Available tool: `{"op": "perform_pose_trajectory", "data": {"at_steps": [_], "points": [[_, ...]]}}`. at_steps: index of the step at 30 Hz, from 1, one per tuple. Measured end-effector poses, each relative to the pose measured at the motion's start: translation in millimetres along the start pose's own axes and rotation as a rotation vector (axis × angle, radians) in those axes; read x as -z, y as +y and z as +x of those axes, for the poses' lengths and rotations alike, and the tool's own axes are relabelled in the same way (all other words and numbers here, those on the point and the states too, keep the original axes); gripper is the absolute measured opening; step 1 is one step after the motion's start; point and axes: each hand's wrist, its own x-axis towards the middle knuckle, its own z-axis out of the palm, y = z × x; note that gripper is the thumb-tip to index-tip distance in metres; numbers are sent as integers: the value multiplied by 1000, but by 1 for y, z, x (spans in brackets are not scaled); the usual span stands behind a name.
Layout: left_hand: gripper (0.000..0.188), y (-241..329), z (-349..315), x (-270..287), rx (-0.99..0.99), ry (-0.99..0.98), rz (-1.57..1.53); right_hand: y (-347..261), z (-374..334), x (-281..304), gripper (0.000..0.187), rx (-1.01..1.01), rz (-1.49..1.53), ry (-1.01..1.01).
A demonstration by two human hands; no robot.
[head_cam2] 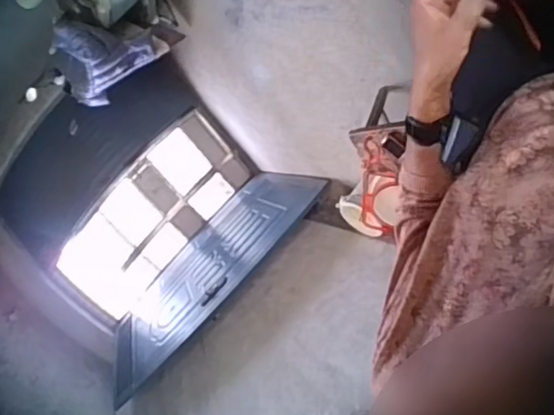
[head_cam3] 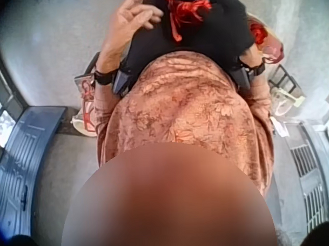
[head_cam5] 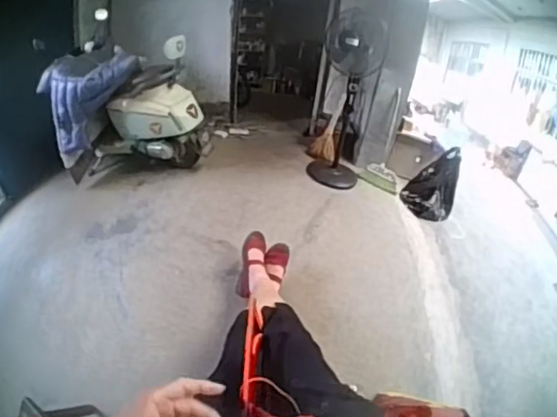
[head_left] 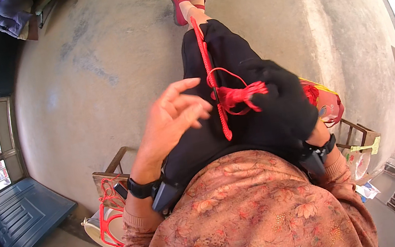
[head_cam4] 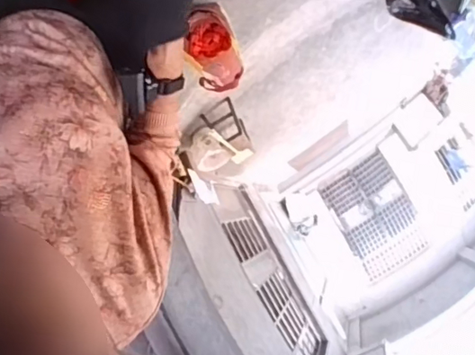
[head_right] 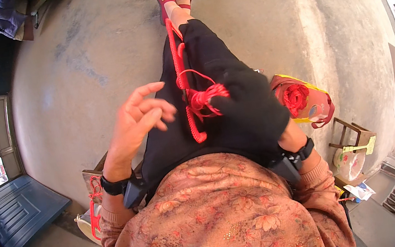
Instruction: Tying red plastic ribbon around a handle or stick.
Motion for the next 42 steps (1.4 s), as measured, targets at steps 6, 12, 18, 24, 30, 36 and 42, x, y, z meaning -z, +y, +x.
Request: {"op": "perform_pose_trajectory", "data": {"at_steps": [6, 12, 18, 24, 30, 36, 42], "points": [[66, 24, -15, -51, 106, -343, -1147, -18, -41, 19, 47, -294, 1087, 150], [53, -8, -23, -6, 111, -155, -1471, -45, -53, 12, 34, -356, 1093, 293], [34, -28, -61, 16, 345, 82, -898, 41, -29, -39, 24, -578, 921, -208], [19, -31, -97, 21, 378, -206, -592, -10, -32, -27, 23, -664, 830, -29], [24, -31, -61, 15, 126, -194, -1035, 23, -73, -2, 16, -55, -187, 259], [29, -19, -6, -11, 25, -70, -682, 11, -13, -6, 16, -340, 15, -100], [33, -35, -2, -30, 276, -135, -174, 17, -2, -48, 13, -136, -470, -256]]}}
